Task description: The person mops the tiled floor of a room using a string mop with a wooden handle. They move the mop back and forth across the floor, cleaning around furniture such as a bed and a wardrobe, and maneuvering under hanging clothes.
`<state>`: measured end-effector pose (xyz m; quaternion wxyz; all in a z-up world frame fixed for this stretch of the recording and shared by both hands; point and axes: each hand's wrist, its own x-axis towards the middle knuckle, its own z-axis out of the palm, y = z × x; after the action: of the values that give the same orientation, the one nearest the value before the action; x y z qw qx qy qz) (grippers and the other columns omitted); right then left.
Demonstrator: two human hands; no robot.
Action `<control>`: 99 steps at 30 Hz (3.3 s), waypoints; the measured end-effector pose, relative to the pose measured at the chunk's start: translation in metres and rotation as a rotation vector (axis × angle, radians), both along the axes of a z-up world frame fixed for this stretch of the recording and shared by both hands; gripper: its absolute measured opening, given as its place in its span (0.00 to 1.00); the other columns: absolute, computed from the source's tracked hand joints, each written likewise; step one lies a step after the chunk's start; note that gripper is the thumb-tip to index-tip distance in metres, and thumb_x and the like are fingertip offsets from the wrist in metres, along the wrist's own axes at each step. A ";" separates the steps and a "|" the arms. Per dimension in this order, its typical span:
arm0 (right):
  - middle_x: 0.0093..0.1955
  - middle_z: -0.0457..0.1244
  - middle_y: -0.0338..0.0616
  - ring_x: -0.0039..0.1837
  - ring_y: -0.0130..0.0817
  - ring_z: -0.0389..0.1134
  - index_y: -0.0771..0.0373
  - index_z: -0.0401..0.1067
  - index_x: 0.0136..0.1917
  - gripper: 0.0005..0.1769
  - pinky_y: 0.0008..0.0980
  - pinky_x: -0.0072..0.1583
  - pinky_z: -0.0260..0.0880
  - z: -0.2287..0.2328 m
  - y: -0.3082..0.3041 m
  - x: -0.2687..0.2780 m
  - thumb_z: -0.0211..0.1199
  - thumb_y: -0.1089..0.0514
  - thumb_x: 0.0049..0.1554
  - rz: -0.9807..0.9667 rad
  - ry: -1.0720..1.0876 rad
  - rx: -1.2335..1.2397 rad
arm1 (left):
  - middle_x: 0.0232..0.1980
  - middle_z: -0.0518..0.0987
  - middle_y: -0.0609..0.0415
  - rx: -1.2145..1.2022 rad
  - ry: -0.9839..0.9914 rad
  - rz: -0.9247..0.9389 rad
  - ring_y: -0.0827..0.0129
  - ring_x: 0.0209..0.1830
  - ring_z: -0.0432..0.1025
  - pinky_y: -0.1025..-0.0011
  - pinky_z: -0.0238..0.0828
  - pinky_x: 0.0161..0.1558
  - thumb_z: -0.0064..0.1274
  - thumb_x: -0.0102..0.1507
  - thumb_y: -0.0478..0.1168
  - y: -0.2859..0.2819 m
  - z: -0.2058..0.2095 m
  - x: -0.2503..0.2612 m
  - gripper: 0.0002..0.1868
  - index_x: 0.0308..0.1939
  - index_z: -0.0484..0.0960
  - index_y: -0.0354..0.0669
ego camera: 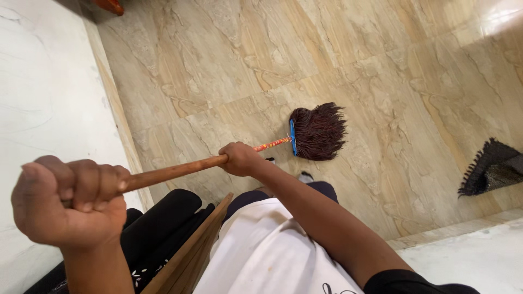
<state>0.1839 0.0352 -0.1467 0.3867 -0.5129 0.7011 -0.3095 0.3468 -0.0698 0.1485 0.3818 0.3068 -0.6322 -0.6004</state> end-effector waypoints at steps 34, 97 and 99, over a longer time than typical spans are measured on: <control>0.34 0.65 0.57 0.41 0.57 0.67 0.64 0.70 0.30 0.22 0.51 0.44 0.66 -0.091 0.465 -0.132 0.67 0.48 0.58 -0.768 0.265 0.142 | 0.19 0.59 0.61 0.423 0.242 -0.736 0.77 0.19 0.52 0.70 0.63 0.32 0.37 0.75 0.37 0.336 -0.160 -0.175 0.22 0.24 0.59 0.45; 0.39 0.70 0.53 0.45 0.56 0.72 0.57 0.74 0.34 0.25 0.76 0.50 0.52 -0.054 0.555 0.048 0.71 0.34 0.50 -1.126 0.456 0.371 | 0.23 0.56 0.65 0.275 0.180 -1.292 0.83 0.22 0.52 0.75 0.49 0.24 0.47 0.71 0.28 0.424 -0.070 -0.108 0.21 0.26 0.57 0.45; 0.39 0.70 0.52 0.43 0.55 0.72 0.57 0.74 0.35 0.21 0.70 0.48 0.55 -0.038 0.544 0.056 0.71 0.38 0.50 -1.140 0.394 0.403 | 0.20 0.59 0.64 0.269 0.173 -1.328 0.83 0.19 0.54 0.76 0.49 0.22 0.47 0.70 0.29 0.408 -0.054 -0.113 0.21 0.25 0.58 0.45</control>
<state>0.2402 0.5791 -0.1844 0.1141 -0.0235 0.9666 -0.2284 0.2340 0.3380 0.0944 -0.0601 -0.1505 -0.5735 -0.8030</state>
